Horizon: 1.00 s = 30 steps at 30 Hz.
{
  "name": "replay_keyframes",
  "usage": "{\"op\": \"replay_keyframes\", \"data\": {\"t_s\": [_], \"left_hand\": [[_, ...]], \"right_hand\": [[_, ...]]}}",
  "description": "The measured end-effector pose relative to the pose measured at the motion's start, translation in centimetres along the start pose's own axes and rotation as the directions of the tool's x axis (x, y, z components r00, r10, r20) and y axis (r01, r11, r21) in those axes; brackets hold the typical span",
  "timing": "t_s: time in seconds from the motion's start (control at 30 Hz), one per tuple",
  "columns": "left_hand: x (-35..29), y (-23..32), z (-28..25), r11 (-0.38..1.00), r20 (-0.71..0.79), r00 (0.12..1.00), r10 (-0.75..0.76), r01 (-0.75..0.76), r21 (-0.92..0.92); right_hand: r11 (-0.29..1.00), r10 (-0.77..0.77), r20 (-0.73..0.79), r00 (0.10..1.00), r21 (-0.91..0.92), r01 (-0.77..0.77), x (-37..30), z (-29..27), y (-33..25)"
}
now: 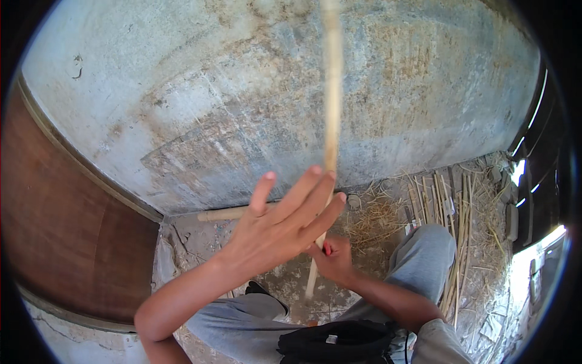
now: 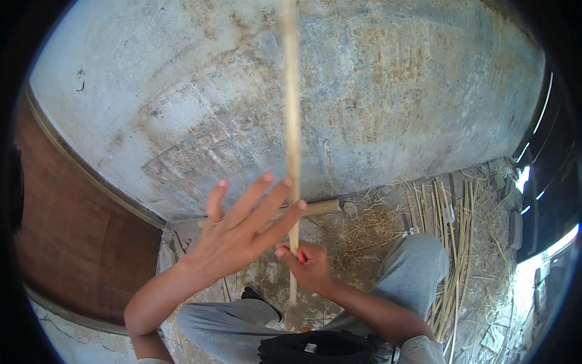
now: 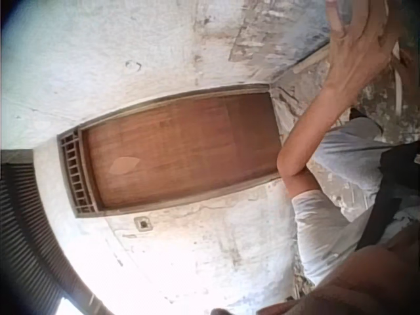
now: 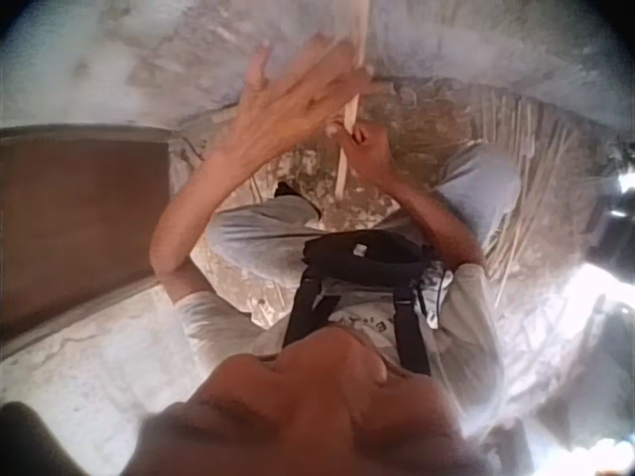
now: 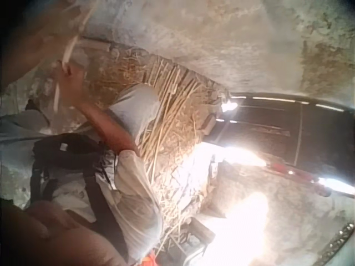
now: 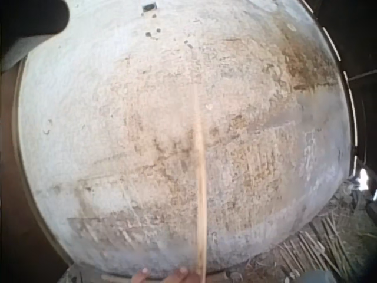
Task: The person uses a small knife to shave a thin strip of bamboo. The person holds the bamboo strip with one hand and repeatedly runs the blade along its length to smooth it.
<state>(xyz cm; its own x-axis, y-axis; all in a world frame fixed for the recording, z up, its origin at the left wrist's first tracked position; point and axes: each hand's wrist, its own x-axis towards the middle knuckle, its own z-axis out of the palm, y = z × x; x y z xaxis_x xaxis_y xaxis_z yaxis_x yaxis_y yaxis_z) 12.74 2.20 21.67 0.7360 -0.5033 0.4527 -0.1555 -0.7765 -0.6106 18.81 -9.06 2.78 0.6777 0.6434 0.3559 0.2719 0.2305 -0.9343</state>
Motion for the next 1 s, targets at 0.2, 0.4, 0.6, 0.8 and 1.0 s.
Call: {"op": "replay_keyframes", "data": {"t_s": [0.2, 0.4, 0.6, 0.8, 1.0], "left_hand": [[-5.0, 4.3, 2.5, 0.486, 0.407, 0.783, -0.47, 0.615, -0.621], [-9.0, 7.9, 5.8, -0.074, 0.788, 0.569, -0.236, 0.797, -0.599], [-10.1, 10.7, 7.1, -0.443, 0.853, 0.514, -0.088, 0.747, -0.496], [-10.3, 11.3, 5.7, -0.593, 0.873, 0.472, -0.122, 0.671, -0.446], [-11.5, 11.7, 6.3, -0.555, 0.86, 0.48, -0.17, 0.675, -0.486]], "right_hand": [[0.973, 0.096, -0.254, 0.962, 0.226, -0.037, 3.2, -2.6, -2.2], [0.943, 0.242, -0.344, 0.908, 0.305, -0.136, 4.0, -5.2, -2.6], [0.964, 0.192, -0.386, 0.903, 0.248, -0.099, 3.7, -4.6, -2.1], [0.968, 0.196, -0.387, 0.901, 0.222, -0.115, 3.7, -4.5, -0.8], [0.967, 0.231, -0.323, 0.918, 0.18, -0.18, 3.2, -4.2, -0.7]]}}
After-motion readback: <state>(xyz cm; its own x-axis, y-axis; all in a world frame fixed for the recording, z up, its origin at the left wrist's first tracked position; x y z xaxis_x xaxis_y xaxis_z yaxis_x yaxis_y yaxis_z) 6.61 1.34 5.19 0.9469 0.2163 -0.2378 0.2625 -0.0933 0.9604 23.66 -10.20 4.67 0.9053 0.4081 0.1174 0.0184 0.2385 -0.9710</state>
